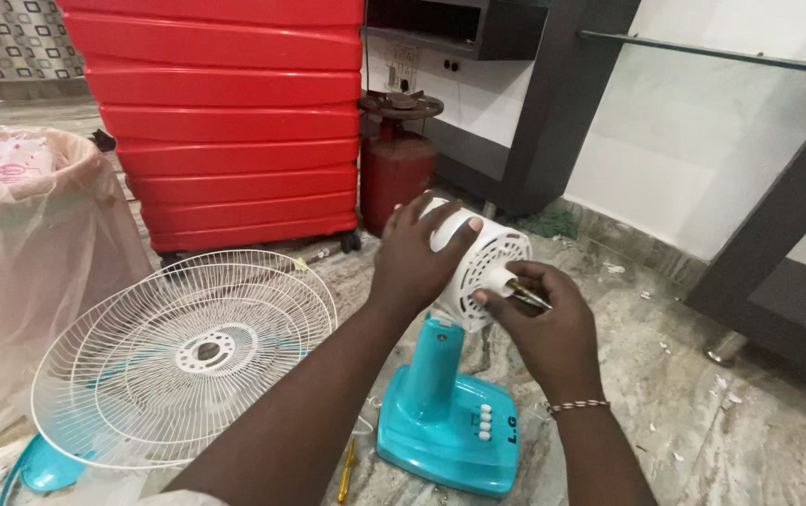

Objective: The person disassembles a small tabletop fan by hand, removing the rear grille, motor housing, and internal components. They place the parts on the floor next to the fan base and a screwdriver.

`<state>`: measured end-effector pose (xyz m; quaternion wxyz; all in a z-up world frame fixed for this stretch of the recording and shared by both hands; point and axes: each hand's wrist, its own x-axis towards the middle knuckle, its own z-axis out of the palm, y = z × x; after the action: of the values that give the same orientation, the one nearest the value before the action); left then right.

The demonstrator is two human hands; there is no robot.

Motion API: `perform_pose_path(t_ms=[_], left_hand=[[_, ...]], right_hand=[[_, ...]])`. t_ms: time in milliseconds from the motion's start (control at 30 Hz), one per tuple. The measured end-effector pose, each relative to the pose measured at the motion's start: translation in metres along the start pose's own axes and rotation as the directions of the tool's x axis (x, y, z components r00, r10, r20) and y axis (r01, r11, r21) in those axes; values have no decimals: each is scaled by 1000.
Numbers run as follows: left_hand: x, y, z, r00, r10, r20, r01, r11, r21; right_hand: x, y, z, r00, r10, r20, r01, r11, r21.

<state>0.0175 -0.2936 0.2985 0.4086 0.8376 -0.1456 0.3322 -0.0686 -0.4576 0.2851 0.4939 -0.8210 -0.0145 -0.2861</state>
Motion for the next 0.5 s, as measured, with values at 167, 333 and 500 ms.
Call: perform_pose_path(t_ms=[167,333,500], left_hand=[[5,-3,12,994,-21,107,31,995,-96],[12,-19,22,997,-6,79,30,951,-308],[17,-18,26,997,-51,64,68,954,-294]], right_hand=[[-1,-5,-5,993,-35,-111,45,996,80],[-6,-9,4,986,-24,-163,33,998,50],[-11,-7,8,978,-68,-199,70,998,4]])
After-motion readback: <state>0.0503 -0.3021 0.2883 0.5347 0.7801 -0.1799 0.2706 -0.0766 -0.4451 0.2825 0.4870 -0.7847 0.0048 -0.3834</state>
